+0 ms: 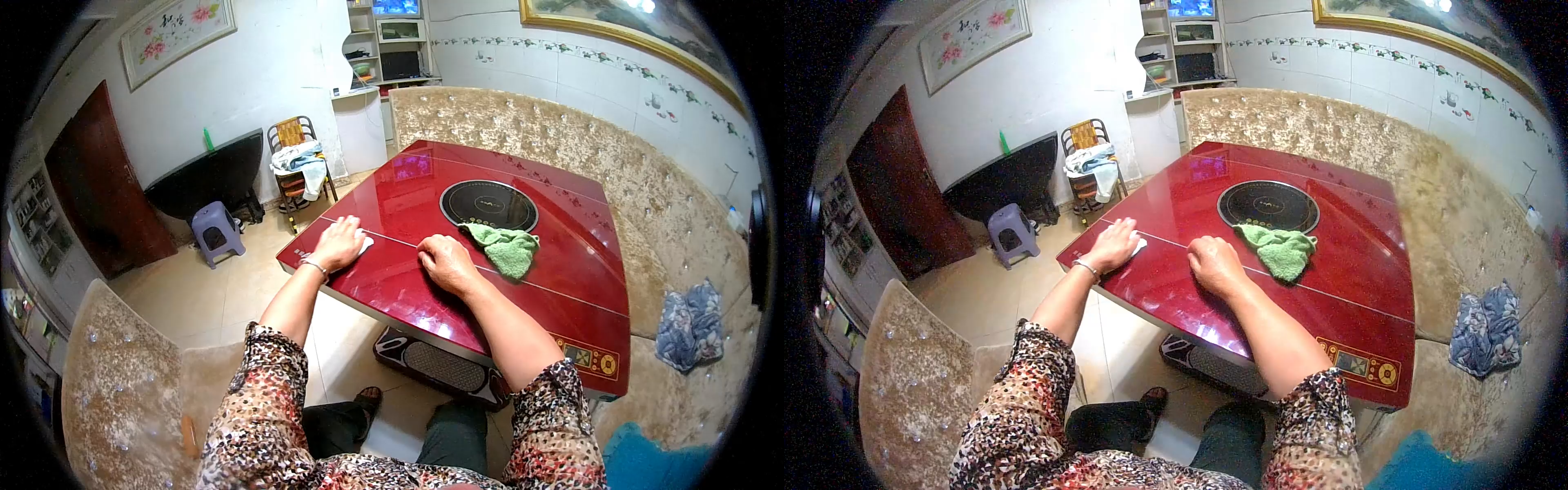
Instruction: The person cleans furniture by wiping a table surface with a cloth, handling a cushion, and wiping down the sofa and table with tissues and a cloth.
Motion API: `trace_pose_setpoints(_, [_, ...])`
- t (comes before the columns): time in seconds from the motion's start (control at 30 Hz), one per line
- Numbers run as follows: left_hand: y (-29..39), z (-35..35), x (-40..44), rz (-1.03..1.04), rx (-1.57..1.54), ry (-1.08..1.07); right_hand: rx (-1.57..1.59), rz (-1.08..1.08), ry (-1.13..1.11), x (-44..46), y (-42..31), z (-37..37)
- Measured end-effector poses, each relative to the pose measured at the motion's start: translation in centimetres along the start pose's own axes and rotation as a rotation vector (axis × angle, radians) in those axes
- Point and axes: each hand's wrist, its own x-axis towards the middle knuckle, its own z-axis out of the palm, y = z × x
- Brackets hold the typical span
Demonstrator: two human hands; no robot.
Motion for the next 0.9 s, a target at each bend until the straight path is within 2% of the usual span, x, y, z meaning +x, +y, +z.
trace_pose_setpoints(0.17, [-4.4, -1.0, -3.5, -0.133, 0.033, -0.004, -0.027, 0.018, -0.047, 0.1, 0.1, 0.0])
trace_pose_setpoints(0.37, [-3.3, -1.3, -6.9, -0.142, 0.033, -0.026, -0.053, -0.021, -0.009, 0.3, 0.1, 0.2])
trace_pose_setpoints(0.53, [0.2, 0.7, -8.6, 0.063, 0.025, 0.073, -0.069, -0.024, 0.003, 0.4, 0.5, 0.7])
trace_pose_setpoints(0.7, [7.8, 0.2, -9.7, 0.293, 0.007, 0.013, -0.09, -0.011, 0.035, 0.6, 0.8, 0.7])
trace_pose_setpoints(0.77, [10.7, -0.8, -9.4, 0.349, -0.014, -0.099, -0.114, -0.027, 0.154, 1.1, 1.2, 0.6])
trace_pose_setpoints(0.9, [14.7, 0.0, -7.1, 0.481, -0.043, -0.119, -0.081, 0.005, 0.261, 1.3, 2.1, -0.3])
